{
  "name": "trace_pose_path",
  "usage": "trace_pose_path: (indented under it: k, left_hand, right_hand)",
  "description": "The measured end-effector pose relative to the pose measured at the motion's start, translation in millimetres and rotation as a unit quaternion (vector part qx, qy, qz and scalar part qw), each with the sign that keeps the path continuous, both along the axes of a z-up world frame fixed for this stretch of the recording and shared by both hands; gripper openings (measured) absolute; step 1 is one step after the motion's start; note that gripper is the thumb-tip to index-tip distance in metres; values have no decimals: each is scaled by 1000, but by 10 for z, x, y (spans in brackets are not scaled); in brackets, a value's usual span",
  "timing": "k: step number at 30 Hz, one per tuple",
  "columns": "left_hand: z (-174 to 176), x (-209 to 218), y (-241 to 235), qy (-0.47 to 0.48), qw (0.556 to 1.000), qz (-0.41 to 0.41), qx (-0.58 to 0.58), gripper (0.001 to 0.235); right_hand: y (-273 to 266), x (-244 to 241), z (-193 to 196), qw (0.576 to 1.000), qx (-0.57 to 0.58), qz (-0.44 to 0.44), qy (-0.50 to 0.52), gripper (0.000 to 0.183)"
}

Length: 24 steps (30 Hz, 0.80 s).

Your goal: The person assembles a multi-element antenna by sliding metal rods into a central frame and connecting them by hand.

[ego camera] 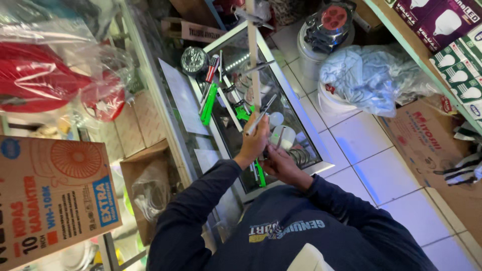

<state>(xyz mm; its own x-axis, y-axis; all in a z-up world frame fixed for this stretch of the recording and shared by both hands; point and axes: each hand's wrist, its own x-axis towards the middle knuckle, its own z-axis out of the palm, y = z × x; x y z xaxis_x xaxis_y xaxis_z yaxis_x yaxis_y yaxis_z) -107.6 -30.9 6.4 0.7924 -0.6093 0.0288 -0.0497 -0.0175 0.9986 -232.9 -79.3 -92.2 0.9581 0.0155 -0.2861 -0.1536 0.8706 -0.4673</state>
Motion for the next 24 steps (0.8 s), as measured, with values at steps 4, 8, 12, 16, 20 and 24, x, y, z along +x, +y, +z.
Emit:
trace_pose_path:
  k: [4, 8, 12, 16, 20, 24]
  left_hand:
    - [131, -73, 17, -68, 996, 13, 52, 25]
    - [21, -125, 29, -166, 986, 5, 31, 21]
    - [-63, -91, 7, -237, 971, -23, 22, 14]
    - [50, -57, -49, -263, 963, -14, 63, 17]
    - [77, -85, -32, -173, 980, -47, 90, 20]
    - [-57, 46, 46, -260, 950, -172, 6, 27]
  right_hand:
    - [37, -26, -45, 998, 61, 13, 5, 35]
    - [32, -3, -56, 996, 66, 14, -56, 43]
    - [3, 86, -50, 998, 58, -21, -32, 39]
    - [-63, 159, -163, 999, -22, -44, -12, 32]
    - [-184, 271, -329, 994, -9, -86, -69, 27]
    - [-451, 169, -101, 991, -81, -104, 30, 32]
